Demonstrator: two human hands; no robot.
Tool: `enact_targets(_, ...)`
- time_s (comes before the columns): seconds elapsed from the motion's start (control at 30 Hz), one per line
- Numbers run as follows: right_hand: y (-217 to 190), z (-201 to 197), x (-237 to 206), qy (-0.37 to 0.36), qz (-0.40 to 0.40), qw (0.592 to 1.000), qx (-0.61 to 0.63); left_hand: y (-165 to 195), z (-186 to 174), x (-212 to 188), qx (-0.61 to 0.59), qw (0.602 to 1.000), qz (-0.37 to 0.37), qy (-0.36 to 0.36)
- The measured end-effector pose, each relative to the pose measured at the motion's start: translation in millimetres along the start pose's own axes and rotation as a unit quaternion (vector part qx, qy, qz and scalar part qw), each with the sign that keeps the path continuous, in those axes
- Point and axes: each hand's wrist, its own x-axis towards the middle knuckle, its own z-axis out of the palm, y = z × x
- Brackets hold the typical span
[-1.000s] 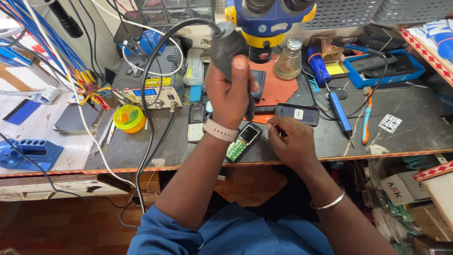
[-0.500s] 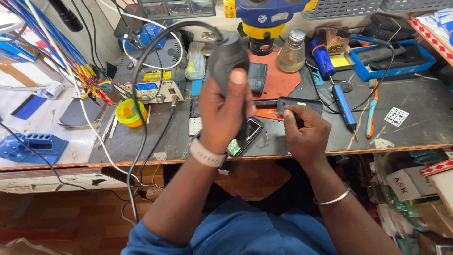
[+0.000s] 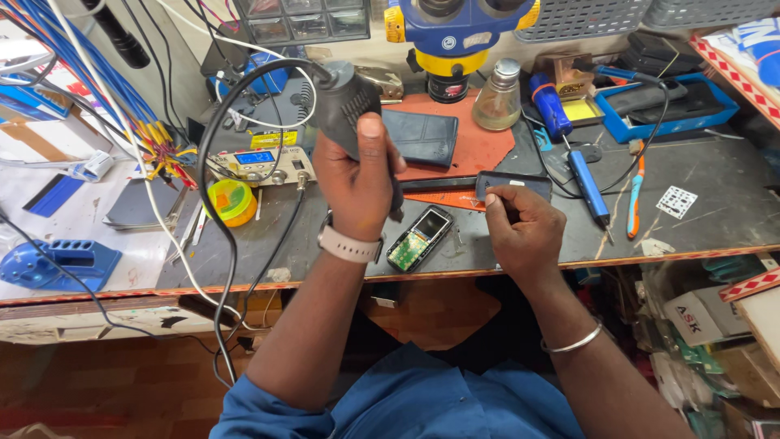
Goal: The person disassembles a feature phone, removes the battery and keypad, then reassembles it with a new keypad and battery. They test the phone by pressing buttons and use a screwdriver to secure the back cover.
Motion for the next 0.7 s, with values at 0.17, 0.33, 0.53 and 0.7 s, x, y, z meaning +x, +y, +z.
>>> enact_targets(0.17,1.7,1.2,-0.4,0.003,-0.019,1.000,-0.012,-28.9,22.5,8.4,-0.043,0.999,0.007,-0.004)
enact_targets(0.33,3.5,1.4,-0.4,0.009,-0.007,1.000,-0.008,-34.1,40.7,9.8,-0.129,0.990,-0.052,-0.034)
enact_targets(0.53,5.4,0.9,-0.8,0.011,0.002,1.000,0.009,-3.3,37.6,-4.1,-0.115,0.986,-0.107,-0.049)
enact_targets(0.7,5.4,0.1,-0.5,0.007,-0.003,1.000,0.023,25.9,11.7,-12.2,-0.051,0.988,-0.128,-0.069)
